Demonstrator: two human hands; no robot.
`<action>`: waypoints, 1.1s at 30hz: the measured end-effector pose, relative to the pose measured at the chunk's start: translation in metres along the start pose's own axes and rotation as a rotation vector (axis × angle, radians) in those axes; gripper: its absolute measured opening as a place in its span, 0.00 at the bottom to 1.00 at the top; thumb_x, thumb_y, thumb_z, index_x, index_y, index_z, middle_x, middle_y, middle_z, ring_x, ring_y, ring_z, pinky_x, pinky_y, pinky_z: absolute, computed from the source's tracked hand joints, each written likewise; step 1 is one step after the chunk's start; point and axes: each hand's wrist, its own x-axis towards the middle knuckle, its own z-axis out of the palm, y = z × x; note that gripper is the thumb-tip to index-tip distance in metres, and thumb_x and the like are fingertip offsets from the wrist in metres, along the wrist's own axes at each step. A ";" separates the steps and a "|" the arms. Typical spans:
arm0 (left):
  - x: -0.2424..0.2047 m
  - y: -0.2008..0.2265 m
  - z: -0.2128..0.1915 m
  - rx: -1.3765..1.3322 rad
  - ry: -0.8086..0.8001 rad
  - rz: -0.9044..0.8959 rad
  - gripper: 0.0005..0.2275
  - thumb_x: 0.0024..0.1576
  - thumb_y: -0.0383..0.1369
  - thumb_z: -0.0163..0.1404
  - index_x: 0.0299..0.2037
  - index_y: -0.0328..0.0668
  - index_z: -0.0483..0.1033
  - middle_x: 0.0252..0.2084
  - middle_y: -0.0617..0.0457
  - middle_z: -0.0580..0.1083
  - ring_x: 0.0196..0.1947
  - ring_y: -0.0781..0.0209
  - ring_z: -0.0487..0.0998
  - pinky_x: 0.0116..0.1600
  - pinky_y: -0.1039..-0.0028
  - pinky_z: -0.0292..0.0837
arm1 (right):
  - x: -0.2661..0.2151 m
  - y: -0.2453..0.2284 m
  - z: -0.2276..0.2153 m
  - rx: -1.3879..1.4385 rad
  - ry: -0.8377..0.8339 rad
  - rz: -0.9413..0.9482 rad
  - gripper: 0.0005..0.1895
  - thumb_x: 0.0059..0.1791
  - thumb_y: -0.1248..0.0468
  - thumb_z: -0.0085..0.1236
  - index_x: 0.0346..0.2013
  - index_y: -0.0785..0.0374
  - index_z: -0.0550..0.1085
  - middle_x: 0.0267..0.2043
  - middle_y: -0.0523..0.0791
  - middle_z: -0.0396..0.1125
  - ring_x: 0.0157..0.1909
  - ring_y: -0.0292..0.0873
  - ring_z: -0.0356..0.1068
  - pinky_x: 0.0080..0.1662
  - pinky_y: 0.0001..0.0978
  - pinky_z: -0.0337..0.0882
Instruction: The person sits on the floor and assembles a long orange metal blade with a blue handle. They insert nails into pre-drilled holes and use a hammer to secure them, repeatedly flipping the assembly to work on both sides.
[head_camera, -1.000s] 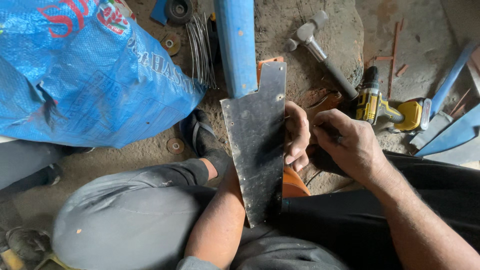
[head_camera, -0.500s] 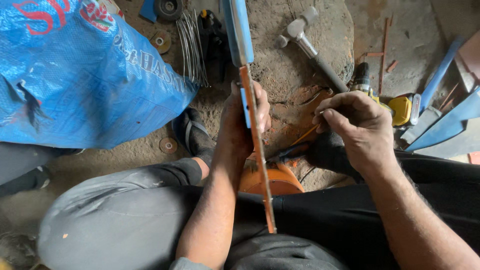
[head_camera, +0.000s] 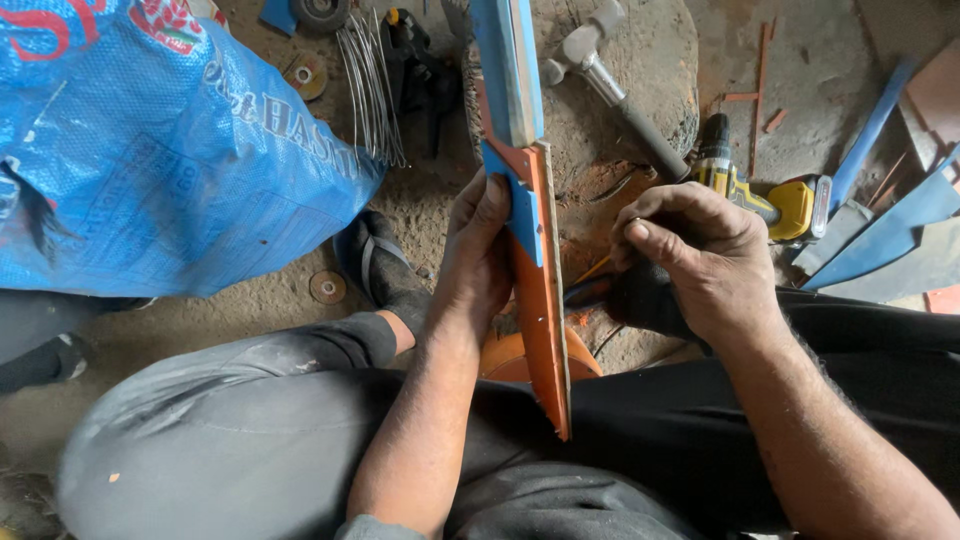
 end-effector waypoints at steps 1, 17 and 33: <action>-0.001 0.000 0.001 0.002 0.005 -0.007 0.23 0.64 0.44 0.57 0.63 0.37 0.74 0.45 0.55 0.78 0.44 0.68 0.79 0.50 0.73 0.78 | -0.001 -0.001 0.001 -0.021 0.006 0.010 0.08 0.54 0.71 0.59 0.48 0.67 0.75 0.44 0.47 0.74 0.44 0.40 0.75 0.46 0.33 0.79; -0.002 0.001 0.013 0.012 -0.044 0.031 0.19 0.63 0.40 0.60 0.58 0.35 0.75 0.47 0.53 0.79 0.45 0.66 0.79 0.51 0.73 0.77 | 0.000 0.000 0.004 0.142 0.035 0.046 0.09 0.53 0.72 0.60 0.48 0.67 0.75 0.45 0.48 0.74 0.45 0.41 0.76 0.45 0.33 0.80; -0.004 -0.007 0.022 0.288 0.057 -0.035 0.17 0.56 0.35 0.65 0.50 0.37 0.77 0.46 0.52 0.79 0.47 0.64 0.80 0.57 0.72 0.78 | 0.005 0.001 0.001 0.231 0.047 -0.026 0.07 0.54 0.71 0.63 0.46 0.68 0.75 0.44 0.49 0.73 0.44 0.42 0.75 0.46 0.35 0.78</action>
